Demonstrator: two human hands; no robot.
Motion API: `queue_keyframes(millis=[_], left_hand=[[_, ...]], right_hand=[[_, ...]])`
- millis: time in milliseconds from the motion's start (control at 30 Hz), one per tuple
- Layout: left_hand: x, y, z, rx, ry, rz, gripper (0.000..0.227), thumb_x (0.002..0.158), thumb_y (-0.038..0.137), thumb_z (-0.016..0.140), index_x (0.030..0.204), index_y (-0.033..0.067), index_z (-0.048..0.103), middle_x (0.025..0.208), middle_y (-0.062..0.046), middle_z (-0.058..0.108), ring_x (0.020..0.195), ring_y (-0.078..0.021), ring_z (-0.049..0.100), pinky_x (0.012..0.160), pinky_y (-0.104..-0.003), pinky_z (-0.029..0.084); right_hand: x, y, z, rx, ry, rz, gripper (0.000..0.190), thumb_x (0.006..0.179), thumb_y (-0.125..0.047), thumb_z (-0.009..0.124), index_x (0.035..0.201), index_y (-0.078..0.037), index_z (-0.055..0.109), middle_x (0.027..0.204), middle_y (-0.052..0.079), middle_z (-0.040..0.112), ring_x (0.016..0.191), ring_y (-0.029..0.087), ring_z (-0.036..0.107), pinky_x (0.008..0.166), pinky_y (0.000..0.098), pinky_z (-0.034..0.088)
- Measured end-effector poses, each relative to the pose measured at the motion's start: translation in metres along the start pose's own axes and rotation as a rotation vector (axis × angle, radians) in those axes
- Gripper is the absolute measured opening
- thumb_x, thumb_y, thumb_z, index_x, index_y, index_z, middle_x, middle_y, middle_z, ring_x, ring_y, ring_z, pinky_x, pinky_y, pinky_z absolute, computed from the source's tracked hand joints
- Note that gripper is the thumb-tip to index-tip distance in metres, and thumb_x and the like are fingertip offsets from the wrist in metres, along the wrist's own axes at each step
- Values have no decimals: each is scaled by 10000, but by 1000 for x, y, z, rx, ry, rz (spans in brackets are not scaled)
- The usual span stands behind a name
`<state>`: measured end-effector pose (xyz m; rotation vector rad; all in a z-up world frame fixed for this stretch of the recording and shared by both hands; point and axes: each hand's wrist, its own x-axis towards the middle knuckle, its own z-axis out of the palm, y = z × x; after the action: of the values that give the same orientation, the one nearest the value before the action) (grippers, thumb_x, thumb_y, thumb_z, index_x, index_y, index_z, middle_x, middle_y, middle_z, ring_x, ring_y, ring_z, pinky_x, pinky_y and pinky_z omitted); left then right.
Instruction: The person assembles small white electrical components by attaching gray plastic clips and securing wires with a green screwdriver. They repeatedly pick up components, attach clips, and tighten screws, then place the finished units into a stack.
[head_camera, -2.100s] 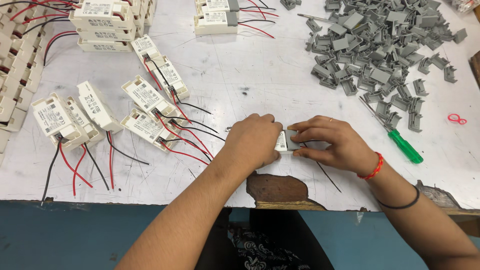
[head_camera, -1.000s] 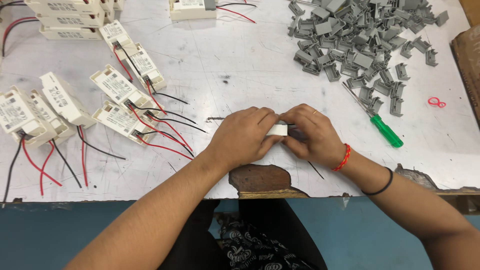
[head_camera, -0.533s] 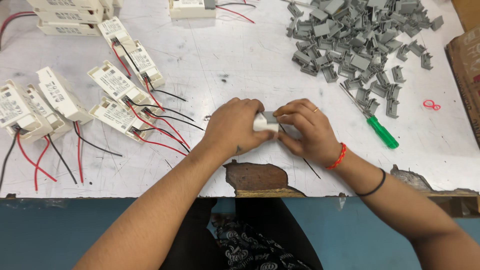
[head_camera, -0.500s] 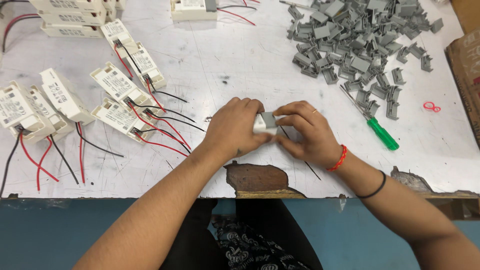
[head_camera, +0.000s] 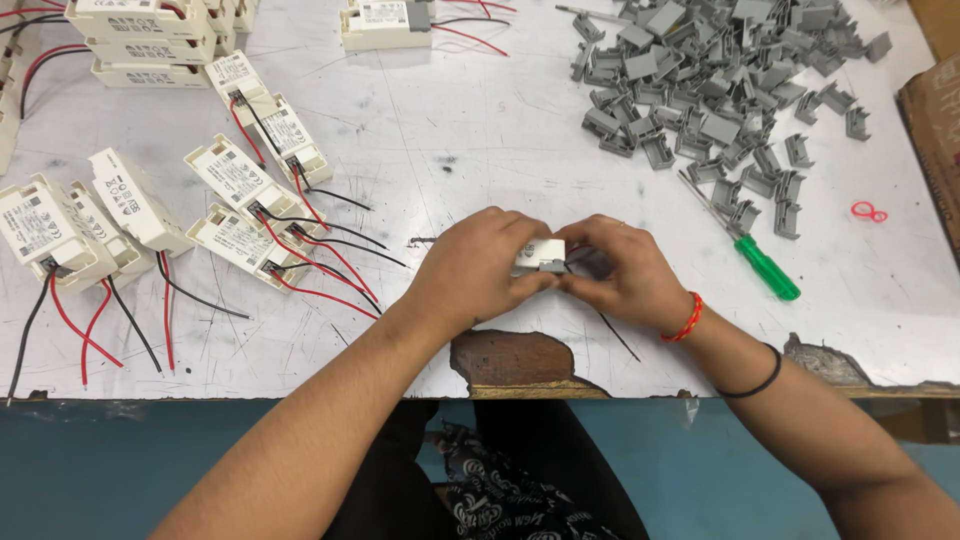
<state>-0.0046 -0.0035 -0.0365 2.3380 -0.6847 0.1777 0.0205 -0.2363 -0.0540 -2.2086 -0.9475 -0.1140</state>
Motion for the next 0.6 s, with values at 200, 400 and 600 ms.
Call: queue_keyframes(millis=[200,400,600], left_hand=[[-8,4,8,34,94,113,400,775,252,833,1096,52,705,1049,-69,720,993,-251,662,884,-386,527],[-10,5,12,9,93,68,322,794,281,829,1026,79,734,967,-33,738,920,-222,681,807,-370,547],[13,-10,2,109,5,-10,377,884,424,747,1101,116,746,966,-60,767,913,-236,709,785,-400,556]], right_hand=[[1,-4,-2,-52,1,-125,426,748,-128,864,1096,-20,642,1007,117,676,898,259,692,785,360,574],[-1,-6,0,-113,30,-262,367,757,-96,848,1041,-36,623,1000,110,687,921,296,683,778,375,559],[10,0,1,-84,-20,-64,408,855,-188,873,1165,-29,661,1018,117,701,917,277,706,793,375,584]])
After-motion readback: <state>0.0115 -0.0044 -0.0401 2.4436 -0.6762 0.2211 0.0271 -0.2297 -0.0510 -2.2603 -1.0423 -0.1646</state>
